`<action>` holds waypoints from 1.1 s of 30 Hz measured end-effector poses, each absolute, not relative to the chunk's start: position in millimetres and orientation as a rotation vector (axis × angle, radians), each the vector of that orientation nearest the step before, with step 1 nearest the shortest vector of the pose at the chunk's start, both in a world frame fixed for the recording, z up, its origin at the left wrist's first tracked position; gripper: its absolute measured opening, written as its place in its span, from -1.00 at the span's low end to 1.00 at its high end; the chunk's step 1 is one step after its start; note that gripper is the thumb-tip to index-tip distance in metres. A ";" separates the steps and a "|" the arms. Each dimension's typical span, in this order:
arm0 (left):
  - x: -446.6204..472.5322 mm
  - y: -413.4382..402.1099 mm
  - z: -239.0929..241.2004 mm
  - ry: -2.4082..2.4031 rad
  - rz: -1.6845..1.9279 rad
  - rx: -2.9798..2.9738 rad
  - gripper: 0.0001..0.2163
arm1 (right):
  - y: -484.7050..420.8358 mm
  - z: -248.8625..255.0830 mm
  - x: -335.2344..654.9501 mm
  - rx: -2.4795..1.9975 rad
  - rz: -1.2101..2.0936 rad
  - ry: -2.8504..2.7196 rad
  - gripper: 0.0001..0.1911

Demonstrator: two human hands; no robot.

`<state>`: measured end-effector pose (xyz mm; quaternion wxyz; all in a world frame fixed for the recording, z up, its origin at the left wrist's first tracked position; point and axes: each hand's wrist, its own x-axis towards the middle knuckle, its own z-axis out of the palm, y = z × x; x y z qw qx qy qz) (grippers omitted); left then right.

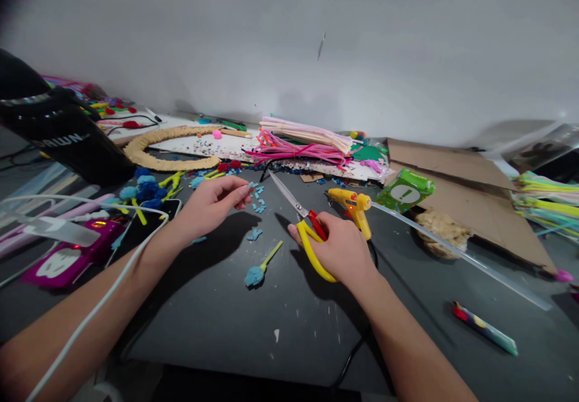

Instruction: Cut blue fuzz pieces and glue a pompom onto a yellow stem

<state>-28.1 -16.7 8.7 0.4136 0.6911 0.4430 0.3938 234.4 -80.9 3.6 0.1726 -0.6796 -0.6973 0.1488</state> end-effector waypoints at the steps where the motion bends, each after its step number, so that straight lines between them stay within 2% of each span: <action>1: -28.2 -16.5 8.9 1.120 0.997 1.754 -0.72 | -81.5 4.1 233.9 -1.925 0.424 -1.994 -0.49; 13: -30.1 -19.9 15.0 1.091 1.003 1.826 -0.77 | -86.7 7.4 231.9 -1.776 0.499 -2.020 -0.49; 33: -32.6 -20.3 17.1 1.248 1.080 1.970 -0.79 | -87.6 10.0 230.5 -1.821 0.578 -2.072 -0.56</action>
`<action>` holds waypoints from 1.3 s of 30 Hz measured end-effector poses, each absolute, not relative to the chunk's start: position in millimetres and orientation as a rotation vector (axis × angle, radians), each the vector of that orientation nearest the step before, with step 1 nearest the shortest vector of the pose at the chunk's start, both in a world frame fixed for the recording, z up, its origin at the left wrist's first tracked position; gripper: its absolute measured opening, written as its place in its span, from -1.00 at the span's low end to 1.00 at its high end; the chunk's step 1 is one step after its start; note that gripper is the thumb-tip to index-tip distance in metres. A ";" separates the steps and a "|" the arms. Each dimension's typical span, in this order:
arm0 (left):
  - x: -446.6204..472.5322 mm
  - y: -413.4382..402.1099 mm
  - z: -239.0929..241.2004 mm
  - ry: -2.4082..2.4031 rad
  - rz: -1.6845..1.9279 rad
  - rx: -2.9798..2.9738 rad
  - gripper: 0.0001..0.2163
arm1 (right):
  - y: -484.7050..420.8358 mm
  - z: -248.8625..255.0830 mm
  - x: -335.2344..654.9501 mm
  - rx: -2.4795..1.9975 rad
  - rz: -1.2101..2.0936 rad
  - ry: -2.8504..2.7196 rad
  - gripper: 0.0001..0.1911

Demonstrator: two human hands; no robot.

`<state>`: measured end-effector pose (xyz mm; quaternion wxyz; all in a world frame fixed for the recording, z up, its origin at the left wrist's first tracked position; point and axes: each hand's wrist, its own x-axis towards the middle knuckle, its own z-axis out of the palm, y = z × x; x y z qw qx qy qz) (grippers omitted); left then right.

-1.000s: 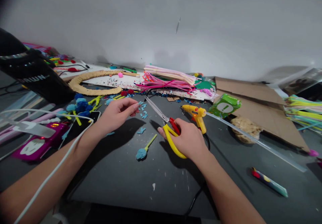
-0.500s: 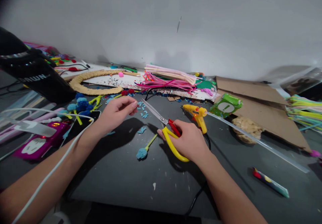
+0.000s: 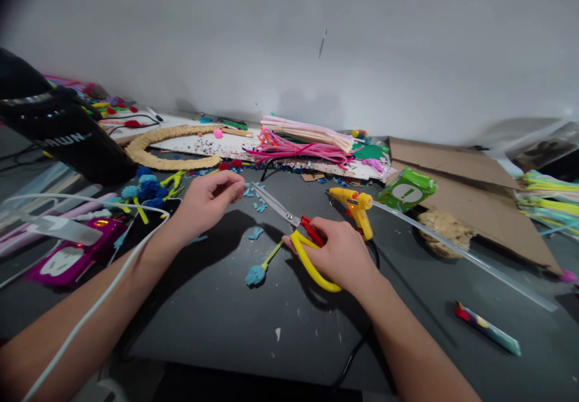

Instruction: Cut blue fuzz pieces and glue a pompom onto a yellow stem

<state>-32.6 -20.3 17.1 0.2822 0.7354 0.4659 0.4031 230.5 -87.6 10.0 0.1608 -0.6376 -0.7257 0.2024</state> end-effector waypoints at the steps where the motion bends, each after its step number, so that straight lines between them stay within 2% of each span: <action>1: -32.9 -20.1 16.8 1.246 1.074 1.976 -0.79 | -87.5 9.9 230.8 -1.819 0.576 -2.078 -0.56; 39: -34.1 -18.7 14.2 1.248 1.032 2.007 -0.82 | -88.7 10.0 232.1 -1.813 0.511 -2.134 -0.52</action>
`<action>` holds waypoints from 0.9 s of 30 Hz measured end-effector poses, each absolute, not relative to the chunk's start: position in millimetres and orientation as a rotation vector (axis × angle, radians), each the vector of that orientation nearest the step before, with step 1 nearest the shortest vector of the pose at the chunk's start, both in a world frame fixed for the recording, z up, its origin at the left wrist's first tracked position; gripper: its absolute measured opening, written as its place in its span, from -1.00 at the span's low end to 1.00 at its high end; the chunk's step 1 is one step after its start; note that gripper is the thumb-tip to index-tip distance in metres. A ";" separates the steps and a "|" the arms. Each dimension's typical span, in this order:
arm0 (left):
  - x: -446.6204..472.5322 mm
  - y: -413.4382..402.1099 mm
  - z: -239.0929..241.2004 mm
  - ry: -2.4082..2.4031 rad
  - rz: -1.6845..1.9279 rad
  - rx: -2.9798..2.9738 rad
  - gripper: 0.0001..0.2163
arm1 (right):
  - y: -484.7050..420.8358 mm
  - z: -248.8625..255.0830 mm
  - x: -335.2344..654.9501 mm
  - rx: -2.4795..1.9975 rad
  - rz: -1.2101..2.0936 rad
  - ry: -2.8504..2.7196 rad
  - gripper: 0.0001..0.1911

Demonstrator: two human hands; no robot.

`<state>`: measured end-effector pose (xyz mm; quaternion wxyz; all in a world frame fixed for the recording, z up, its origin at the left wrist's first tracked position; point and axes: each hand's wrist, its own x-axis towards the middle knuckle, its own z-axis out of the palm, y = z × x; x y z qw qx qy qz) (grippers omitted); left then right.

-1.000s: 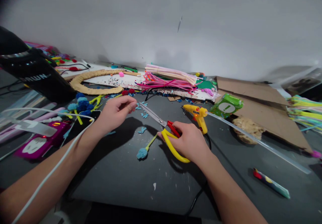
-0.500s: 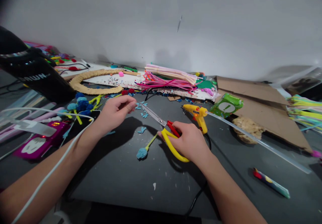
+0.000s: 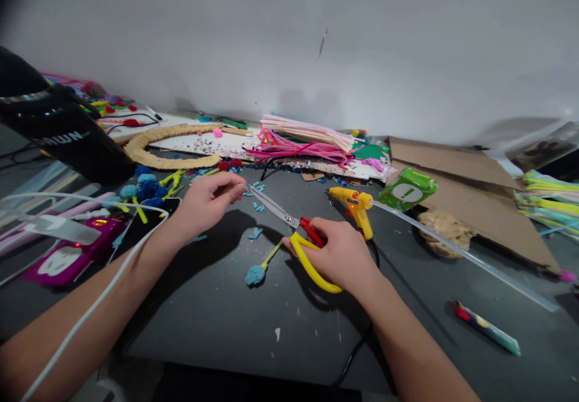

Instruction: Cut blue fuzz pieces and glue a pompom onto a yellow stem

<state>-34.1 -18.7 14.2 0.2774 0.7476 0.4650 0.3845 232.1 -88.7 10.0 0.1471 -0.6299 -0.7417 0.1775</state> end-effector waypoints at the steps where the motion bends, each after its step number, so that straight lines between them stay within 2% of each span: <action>1: -34.2 -18.7 14.1 1.249 1.032 2.007 -0.82 | -88.6 9.9 232.1 -1.816 0.511 -2.134 -0.53; 27: -32.9 -18.0 15.4 1.251 1.040 2.000 -0.83 | -88.6 8.3 235.5 -1.788 0.587 -2.086 -0.55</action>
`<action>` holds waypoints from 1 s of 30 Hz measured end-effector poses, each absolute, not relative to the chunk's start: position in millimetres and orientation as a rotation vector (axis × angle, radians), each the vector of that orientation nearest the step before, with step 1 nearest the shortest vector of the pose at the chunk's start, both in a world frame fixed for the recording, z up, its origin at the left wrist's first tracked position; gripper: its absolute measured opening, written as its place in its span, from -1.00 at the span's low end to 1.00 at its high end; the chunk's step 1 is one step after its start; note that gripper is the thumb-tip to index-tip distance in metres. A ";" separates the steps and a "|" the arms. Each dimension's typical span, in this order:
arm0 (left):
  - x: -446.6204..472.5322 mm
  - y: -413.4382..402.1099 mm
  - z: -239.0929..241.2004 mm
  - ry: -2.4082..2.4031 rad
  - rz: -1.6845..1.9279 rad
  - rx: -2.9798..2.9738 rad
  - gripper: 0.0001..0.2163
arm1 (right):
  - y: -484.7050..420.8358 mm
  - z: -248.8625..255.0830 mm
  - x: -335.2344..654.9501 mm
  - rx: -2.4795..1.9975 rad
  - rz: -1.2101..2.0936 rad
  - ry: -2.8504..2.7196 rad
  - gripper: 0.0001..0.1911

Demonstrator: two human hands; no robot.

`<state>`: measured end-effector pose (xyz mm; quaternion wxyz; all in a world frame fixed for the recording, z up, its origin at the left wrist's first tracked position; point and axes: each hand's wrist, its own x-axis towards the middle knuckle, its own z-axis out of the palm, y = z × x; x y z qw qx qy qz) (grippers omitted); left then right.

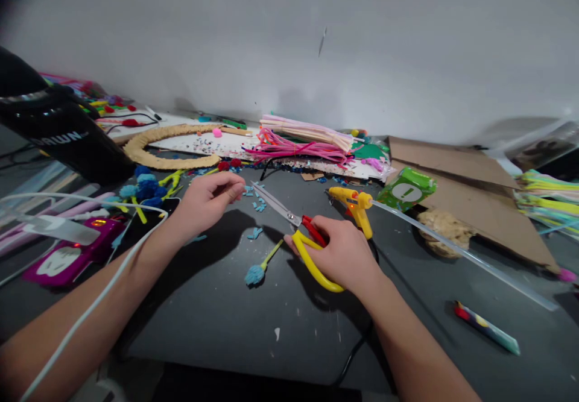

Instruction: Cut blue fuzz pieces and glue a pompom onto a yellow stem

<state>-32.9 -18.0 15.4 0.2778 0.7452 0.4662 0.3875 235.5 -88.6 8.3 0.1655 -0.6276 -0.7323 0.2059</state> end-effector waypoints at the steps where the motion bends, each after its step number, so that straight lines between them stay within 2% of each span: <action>1: -33.0 -18.0 15.3 1.252 1.040 2.005 -0.83 | -88.3 8.4 235.7 -1.793 0.584 -2.091 -0.55; 30: -32.7 -17.2 15.3 1.251 1.049 1.997 -0.85 | -87.3 7.3 238.2 -1.808 0.465 -2.145 -0.52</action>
